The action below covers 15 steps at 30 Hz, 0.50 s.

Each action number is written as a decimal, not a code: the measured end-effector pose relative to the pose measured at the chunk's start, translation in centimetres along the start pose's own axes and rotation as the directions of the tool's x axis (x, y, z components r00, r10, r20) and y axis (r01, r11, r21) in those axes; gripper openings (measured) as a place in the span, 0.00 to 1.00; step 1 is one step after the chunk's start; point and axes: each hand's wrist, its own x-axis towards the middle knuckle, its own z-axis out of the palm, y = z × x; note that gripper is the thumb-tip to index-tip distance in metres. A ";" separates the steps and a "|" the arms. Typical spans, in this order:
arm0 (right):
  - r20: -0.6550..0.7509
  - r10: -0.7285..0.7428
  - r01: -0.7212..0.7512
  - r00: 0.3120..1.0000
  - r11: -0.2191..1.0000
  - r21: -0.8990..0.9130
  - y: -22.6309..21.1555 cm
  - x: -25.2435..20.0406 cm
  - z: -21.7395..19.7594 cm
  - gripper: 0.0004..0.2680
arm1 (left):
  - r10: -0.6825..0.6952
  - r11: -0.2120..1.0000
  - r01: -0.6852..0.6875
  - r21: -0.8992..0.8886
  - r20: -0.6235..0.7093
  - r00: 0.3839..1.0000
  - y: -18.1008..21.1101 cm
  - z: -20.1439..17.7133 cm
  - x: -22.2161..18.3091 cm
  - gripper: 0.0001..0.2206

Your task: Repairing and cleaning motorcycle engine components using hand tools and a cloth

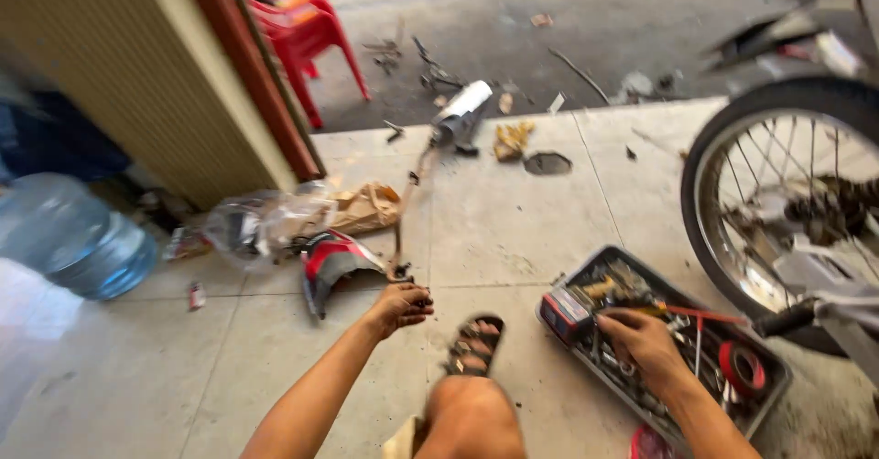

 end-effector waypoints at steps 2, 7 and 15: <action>-0.038 -0.120 0.118 0.992 0.991 -0.067 1.5 3.5 1.0 0.11 | 0.002 1.000 -0.002 -0.022 0.015 1.000 -0.7 0.7 6.1 0.14; -0.033 0.057 -0.054 0.998 0.997 0.062 5.7 13.6 2.3 0.12 | -0.066 0.997 0.065 0.051 0.023 0.998 -0.7 4.8 17.5 0.17; 0.004 0.117 -0.117 0.993 0.993 -0.001 6.3 24.3 6.6 0.13 | -0.087 0.990 0.083 0.115 0.029 0.996 -0.6 8.9 31.9 0.18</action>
